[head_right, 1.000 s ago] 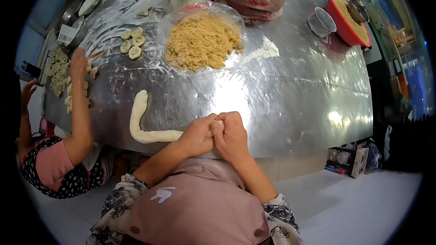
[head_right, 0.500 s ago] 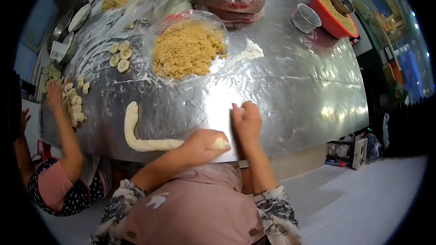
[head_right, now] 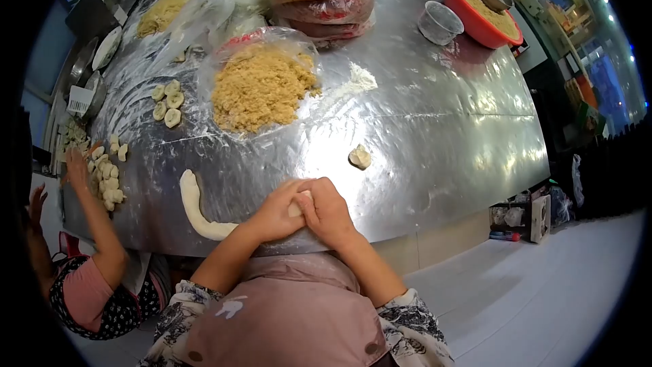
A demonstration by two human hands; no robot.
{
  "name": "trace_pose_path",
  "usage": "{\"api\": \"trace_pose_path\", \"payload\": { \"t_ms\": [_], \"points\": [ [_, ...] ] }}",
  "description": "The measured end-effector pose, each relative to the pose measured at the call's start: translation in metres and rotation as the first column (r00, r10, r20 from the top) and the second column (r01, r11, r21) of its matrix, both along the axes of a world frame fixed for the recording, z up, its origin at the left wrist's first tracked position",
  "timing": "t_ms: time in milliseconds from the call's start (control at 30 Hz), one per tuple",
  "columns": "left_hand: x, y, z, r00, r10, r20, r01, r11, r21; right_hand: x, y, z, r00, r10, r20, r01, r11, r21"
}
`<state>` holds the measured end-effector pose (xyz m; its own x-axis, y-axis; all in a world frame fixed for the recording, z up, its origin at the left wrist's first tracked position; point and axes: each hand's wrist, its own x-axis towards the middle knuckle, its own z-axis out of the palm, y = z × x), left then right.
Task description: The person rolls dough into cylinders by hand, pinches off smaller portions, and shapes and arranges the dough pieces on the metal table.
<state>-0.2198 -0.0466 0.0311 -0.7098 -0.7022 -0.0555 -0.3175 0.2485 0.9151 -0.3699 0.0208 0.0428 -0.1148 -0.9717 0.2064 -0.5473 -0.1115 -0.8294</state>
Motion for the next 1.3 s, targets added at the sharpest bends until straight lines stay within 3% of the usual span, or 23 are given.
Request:
{"api": "trace_pose_path", "payload": {
  "t_ms": [33,133,200,333,400,467,533,567,600,633,667,700,733,800,867,967,1067,1200,1300],
  "points": [
    [0.005,0.001,-0.003,0.996,-0.052,0.071,0.053,0.999,-0.013,0.002,0.001,0.001,1.0,-0.012,-0.005,0.012,1.0,-0.016],
    [0.003,0.006,0.002,0.999,0.044,0.022,-0.045,0.996,0.074,0.005,-0.002,0.005,0.998,-0.043,-0.046,0.039,0.996,-0.078],
    [0.001,0.007,-0.002,0.999,0.027,-0.032,-0.025,0.998,0.051,0.007,-0.005,0.008,0.993,-0.059,-0.104,0.045,0.99,-0.134],
    [-0.003,0.004,0.006,1.0,0.01,0.027,-0.009,0.999,-0.036,0.009,-0.015,0.004,0.97,-0.191,-0.148,0.156,0.963,-0.218],
    [-0.003,0.004,0.01,1.0,0.019,0.021,-0.019,1.0,0.008,0.004,-0.023,-0.005,0.953,-0.27,-0.138,0.23,0.94,-0.251],
    [-0.007,0.006,0.023,0.999,-0.034,-0.035,0.036,0.998,0.057,-0.013,-0.03,-0.014,0.939,-0.313,-0.146,0.274,0.933,-0.234],
    [-0.005,0.015,0.04,0.984,-0.119,-0.132,0.135,0.984,0.116,-0.039,-0.035,-0.028,0.853,-0.454,-0.258,0.429,0.891,-0.15],
    [-0.005,0.014,0.04,0.983,-0.162,-0.08,0.168,0.983,0.071,-0.051,-0.032,-0.03,0.845,-0.471,-0.255,0.46,0.882,-0.104],
    [-0.007,0.01,0.037,0.998,-0.06,-0.029,0.061,0.997,0.057,-0.059,-0.036,-0.022,0.844,-0.469,-0.258,0.469,0.881,-0.066],
    [-0.007,0.006,0.029,0.999,0.032,0.025,-0.033,0.999,0.041,-0.061,-0.033,-0.015,0.85,-0.405,-0.337,0.397,0.913,-0.095],
    [-0.008,0.003,0.025,0.992,0.097,0.083,-0.099,0.995,0.025,-0.055,-0.03,-0.011,0.788,-0.449,-0.421,0.41,0.893,-0.185],
    [-0.009,-0.003,0.024,0.98,0.093,0.178,-0.113,0.988,0.105,-0.05,-0.024,-0.003,0.794,-0.433,-0.427,0.403,0.9,-0.163],
    [-0.009,-0.004,0.023,0.984,0.114,0.133,-0.124,0.99,0.068,-0.043,-0.021,0.005,0.807,-0.405,-0.43,0.383,0.913,-0.141],
    [-0.007,-0.003,0.02,0.983,0.175,0.047,-0.175,0.985,0.0,-0.026,-0.014,0.007,0.979,-0.129,-0.16,0.126,0.992,-0.028],
    [-0.003,-0.005,0.009,0.992,0.128,-0.002,-0.128,0.992,0.01,0.006,-0.006,0.016,0.993,0.103,0.05,-0.107,0.991,0.081],
    [0.004,0.002,0.008,0.977,0.174,-0.12,-0.179,0.983,-0.032,0.011,-0.006,0.005,0.995,0.074,0.071,-0.081,0.992,0.095],
    [0.02,-0.005,-0.008,0.997,-0.062,0.052,0.065,0.997,-0.051,0.011,-0.009,0.007,1.0,0.003,0.025,-0.004,0.999,0.034],
    [0.009,0.003,0.014,0.993,0.116,-0.012,-0.115,0.989,0.096,0.021,-0.013,0.013,0.996,-0.08,-0.037,0.075,0.991,-0.11],
    [0.006,0.006,0.01,0.996,0.08,0.028,-0.082,0.994,0.068,0.022,-0.015,0.016,0.984,-0.141,-0.105,0.129,0.985,-0.118]
  ]
}}
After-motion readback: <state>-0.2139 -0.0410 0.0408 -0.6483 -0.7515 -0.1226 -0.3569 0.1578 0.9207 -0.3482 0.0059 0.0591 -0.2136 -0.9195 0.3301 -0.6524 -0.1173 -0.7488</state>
